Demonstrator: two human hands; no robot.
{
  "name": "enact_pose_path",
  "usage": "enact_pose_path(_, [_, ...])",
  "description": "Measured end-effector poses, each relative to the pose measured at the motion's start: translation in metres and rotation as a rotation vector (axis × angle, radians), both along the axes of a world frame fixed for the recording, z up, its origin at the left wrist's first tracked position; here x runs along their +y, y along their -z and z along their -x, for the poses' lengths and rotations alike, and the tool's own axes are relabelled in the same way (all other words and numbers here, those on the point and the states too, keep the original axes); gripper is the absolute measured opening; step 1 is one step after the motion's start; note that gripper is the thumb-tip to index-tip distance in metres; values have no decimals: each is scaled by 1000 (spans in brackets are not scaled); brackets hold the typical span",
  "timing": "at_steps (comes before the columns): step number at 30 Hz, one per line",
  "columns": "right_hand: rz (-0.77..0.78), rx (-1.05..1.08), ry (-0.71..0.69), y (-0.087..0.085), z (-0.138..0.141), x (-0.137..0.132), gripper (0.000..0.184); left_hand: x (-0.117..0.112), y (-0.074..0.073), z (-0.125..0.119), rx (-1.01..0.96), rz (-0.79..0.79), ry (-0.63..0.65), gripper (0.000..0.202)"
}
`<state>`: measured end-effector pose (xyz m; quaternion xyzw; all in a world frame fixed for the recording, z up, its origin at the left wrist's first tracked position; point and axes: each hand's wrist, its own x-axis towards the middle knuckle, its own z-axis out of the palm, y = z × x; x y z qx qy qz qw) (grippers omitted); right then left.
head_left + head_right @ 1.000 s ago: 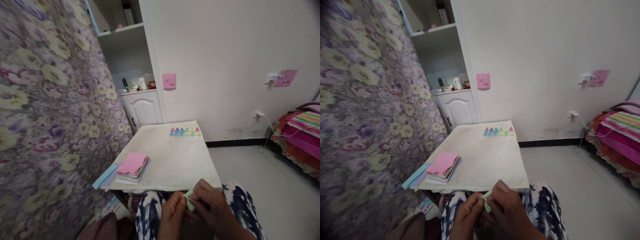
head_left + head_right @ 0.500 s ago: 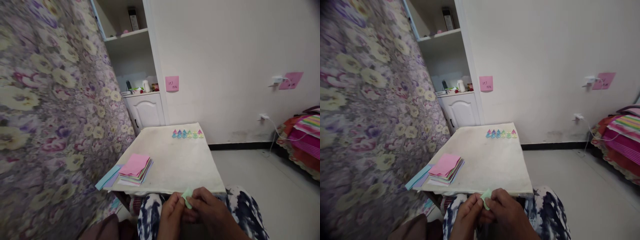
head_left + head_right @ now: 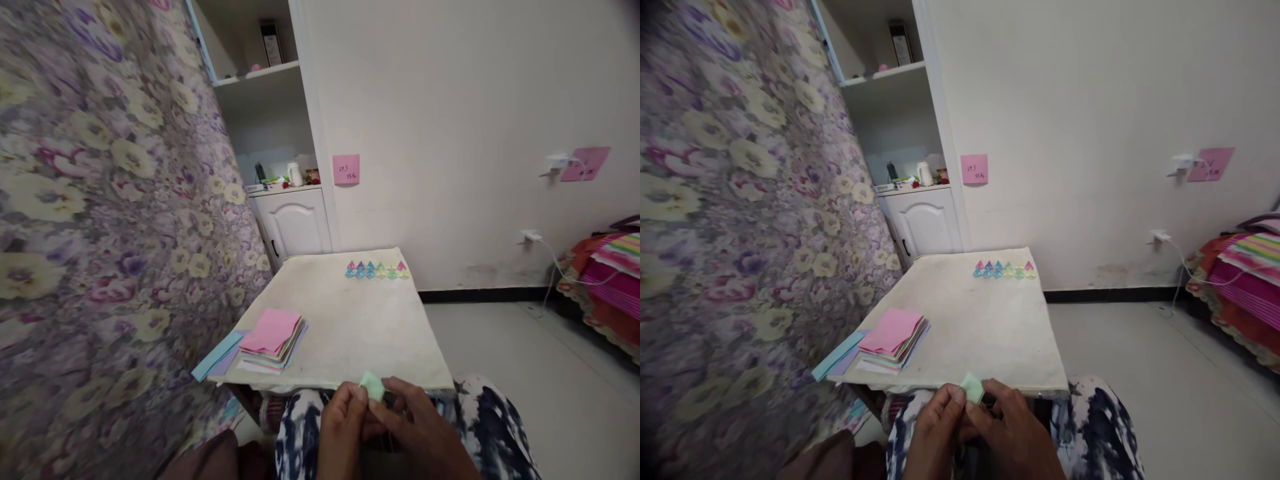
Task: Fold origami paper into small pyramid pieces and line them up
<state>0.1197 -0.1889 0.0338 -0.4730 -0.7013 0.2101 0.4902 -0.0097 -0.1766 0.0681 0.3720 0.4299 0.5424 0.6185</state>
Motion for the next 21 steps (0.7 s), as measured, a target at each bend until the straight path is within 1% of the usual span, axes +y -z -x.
enact_pose_path(3, [-4,65,-36,-3,-6,0,24,2,2,4,37,1,8,28])
enact_pose_path(5, [56,126,-48,-6,-11,4,24,4,5,6,111,8,21,28])
enact_pose_path(8, [420,330,-138,-8,-14,15,30,5,10,7,183,0,57,27])
enact_pose_path(9, [483,360,-177,-8,-14,19,33,5,11,6,199,-6,65,27])
enact_pose_path(10, [514,392,-189,-8,-13,22,34,5,12,6,214,-12,76,28])
enact_pose_path(14, [512,461,-204,-6,-7,29,36,5,16,3,258,-39,113,29])
enact_pose_path(18, [560,507,-228,-6,-4,28,36,4,16,4,266,-51,116,30])
enact_pose_path(21, [563,524,-225,-7,-3,27,35,4,16,4,256,-35,120,30])
